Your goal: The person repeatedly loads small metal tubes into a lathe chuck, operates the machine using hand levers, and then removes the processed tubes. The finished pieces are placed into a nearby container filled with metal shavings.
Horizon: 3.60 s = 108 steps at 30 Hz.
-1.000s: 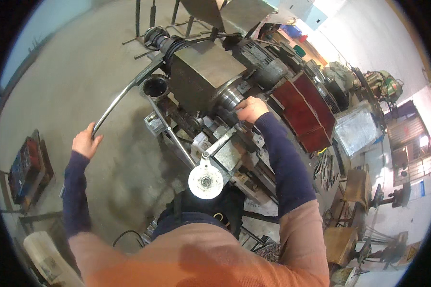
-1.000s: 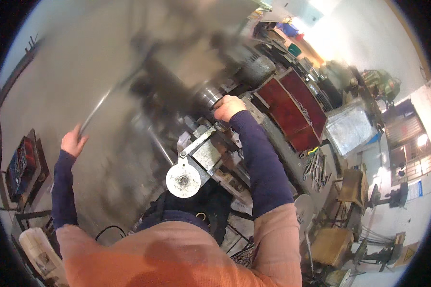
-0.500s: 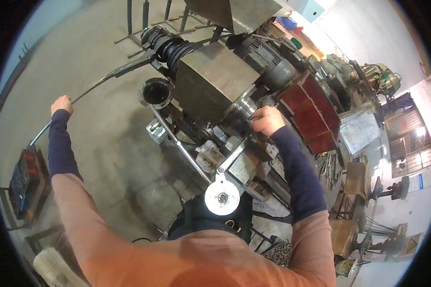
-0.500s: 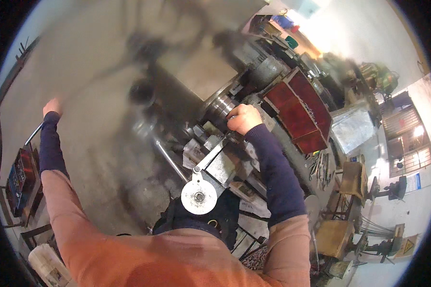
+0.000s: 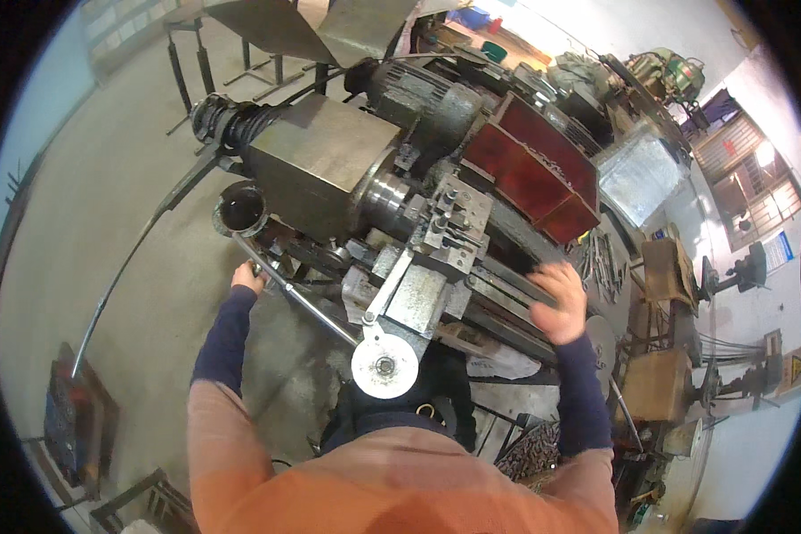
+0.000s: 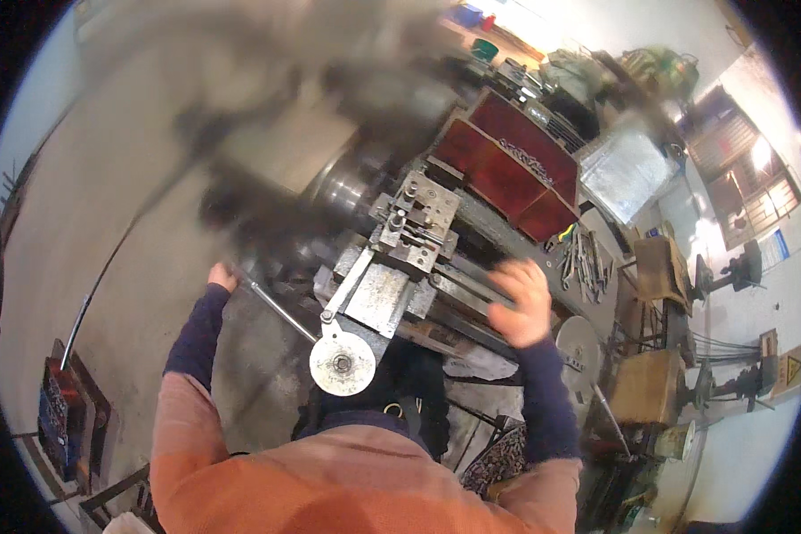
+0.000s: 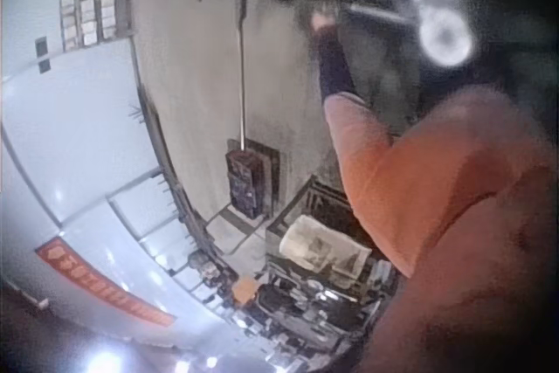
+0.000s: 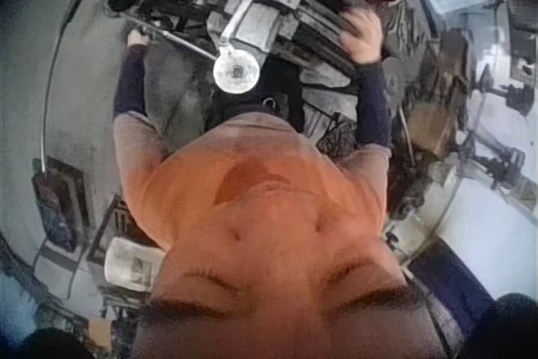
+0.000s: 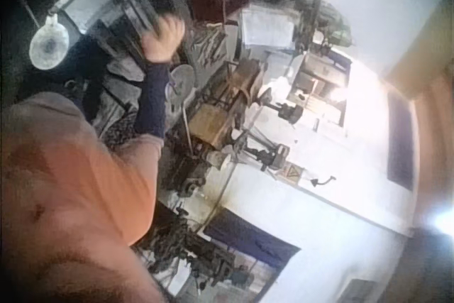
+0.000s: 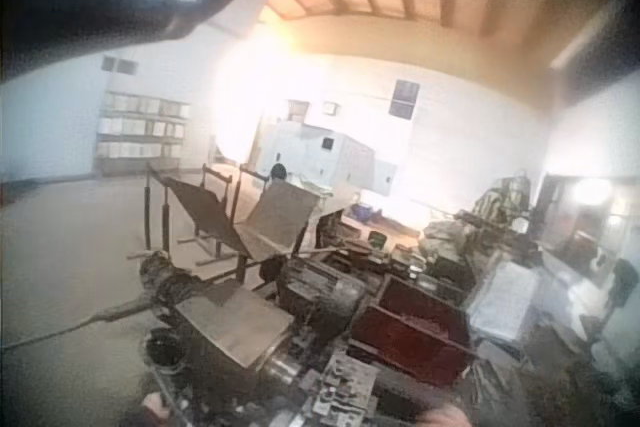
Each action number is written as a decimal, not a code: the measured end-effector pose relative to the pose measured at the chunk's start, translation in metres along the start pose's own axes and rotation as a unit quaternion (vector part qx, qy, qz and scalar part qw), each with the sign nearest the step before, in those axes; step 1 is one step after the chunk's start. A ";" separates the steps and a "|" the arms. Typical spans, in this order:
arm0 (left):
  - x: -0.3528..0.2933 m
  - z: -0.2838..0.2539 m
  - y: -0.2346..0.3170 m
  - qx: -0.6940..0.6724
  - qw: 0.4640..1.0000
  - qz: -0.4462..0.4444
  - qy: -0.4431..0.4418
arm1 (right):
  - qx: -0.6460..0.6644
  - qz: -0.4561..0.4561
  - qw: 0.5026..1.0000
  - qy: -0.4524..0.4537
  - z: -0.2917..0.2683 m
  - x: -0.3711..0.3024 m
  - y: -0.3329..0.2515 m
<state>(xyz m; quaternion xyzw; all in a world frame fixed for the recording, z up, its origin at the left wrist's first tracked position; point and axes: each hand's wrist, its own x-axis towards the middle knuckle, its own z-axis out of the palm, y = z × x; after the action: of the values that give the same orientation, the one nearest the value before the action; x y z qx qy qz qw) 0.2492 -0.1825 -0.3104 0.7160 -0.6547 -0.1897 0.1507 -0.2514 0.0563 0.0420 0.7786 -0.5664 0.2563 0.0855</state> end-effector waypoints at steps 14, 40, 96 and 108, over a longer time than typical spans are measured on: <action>-0.016 -0.074 0.008 0.002 0.999 0.031 -0.037 | -0.235 0.543 0.798 -0.111 -0.113 -0.414 0.199; -0.034 -0.063 0.143 -0.528 0.826 -0.164 0.111 | -0.316 0.829 0.452 -0.092 -0.057 -0.442 0.069; -0.013 -0.144 0.028 0.106 0.983 0.140 0.052 | 0.151 -0.034 0.988 -0.024 0.047 0.096 -0.011; -0.127 -0.243 -0.028 0.149 0.956 -0.122 0.223 | -0.060 0.135 0.944 -0.295 0.115 0.173 -0.062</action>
<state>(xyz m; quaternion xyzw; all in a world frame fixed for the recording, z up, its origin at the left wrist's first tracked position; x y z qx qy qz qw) 0.3785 -0.0613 -0.0995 0.8287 -0.5331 0.0577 0.1603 -0.1198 -0.1157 0.0394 0.7288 -0.6807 -0.0104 -0.0740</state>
